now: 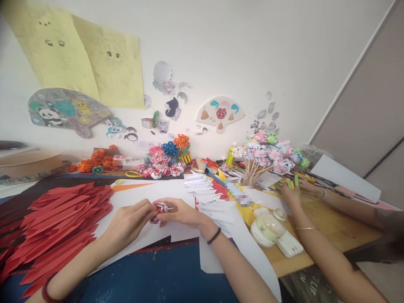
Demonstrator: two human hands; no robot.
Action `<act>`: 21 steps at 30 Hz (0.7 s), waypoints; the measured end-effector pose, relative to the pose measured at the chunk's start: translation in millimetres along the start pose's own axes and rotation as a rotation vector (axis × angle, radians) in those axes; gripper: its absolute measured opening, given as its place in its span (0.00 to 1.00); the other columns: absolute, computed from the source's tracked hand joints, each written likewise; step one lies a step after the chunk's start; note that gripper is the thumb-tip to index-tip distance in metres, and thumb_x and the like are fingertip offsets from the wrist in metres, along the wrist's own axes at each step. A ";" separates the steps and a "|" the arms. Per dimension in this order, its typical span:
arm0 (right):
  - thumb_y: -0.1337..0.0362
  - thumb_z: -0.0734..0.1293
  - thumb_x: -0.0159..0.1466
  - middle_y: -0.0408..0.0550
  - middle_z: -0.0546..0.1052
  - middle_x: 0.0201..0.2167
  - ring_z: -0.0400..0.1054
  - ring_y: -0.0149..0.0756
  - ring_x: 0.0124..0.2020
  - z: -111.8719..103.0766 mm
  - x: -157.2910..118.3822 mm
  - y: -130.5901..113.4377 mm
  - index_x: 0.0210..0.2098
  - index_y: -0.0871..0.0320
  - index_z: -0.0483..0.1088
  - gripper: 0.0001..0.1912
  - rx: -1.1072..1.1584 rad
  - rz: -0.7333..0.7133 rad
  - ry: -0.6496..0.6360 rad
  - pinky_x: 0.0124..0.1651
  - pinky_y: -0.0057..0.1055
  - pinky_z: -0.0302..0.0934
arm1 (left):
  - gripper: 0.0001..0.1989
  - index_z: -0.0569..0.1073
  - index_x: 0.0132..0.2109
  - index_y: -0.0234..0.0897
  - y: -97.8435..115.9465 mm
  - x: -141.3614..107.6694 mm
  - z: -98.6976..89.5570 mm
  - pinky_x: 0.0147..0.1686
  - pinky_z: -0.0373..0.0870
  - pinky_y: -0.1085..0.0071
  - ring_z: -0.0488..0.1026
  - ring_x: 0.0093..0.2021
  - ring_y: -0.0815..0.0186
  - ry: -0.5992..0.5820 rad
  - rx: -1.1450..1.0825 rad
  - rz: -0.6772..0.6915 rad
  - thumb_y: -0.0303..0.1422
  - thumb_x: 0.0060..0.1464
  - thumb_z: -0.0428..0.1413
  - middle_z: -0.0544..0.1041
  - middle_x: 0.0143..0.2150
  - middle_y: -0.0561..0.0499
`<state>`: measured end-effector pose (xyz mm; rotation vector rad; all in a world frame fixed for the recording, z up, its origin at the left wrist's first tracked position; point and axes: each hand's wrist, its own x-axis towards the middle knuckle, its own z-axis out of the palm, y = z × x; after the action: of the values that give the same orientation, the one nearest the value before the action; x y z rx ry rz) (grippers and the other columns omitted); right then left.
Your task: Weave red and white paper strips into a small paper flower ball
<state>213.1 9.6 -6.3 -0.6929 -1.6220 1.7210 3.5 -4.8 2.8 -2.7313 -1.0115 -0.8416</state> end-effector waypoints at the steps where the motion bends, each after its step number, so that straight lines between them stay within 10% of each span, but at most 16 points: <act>1: 0.56 0.75 0.54 0.50 0.73 0.44 0.71 0.34 0.40 -0.3 -0.5 -1.2 0.54 0.56 0.68 0.30 0.002 -0.002 0.008 0.43 0.33 0.67 | 0.15 0.69 0.36 0.38 -0.2 0.1 0.0 0.27 0.57 0.74 0.68 0.27 0.71 0.008 -0.014 -0.011 0.32 0.67 0.41 0.71 0.32 0.53; 11: 0.55 0.76 0.52 0.53 0.74 0.46 0.72 0.40 0.44 4.8 -3.2 -8.3 0.56 0.57 0.65 0.35 0.179 0.006 -0.129 0.52 0.46 0.65 | 0.11 0.67 0.41 0.39 -1.7 -1.4 1.3 0.30 0.60 0.75 0.70 0.30 0.71 0.076 -0.139 -0.084 0.34 0.68 0.42 0.71 0.35 0.53; 21: 0.62 0.79 0.47 0.47 0.74 0.43 0.71 0.37 0.44 -3.2 1.5 0.1 0.55 0.54 0.66 0.38 -0.031 -0.065 0.140 0.49 0.36 0.66 | 0.12 0.74 0.39 0.39 1.4 5.4 -1.7 0.26 0.59 0.75 0.64 0.25 0.71 0.036 -0.340 -0.284 0.39 0.62 0.49 0.75 0.31 0.54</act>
<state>214.6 12.8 -6.6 -0.7500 -1.5604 1.5684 7.0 -3.4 7.2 -2.8669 -1.3876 -1.2036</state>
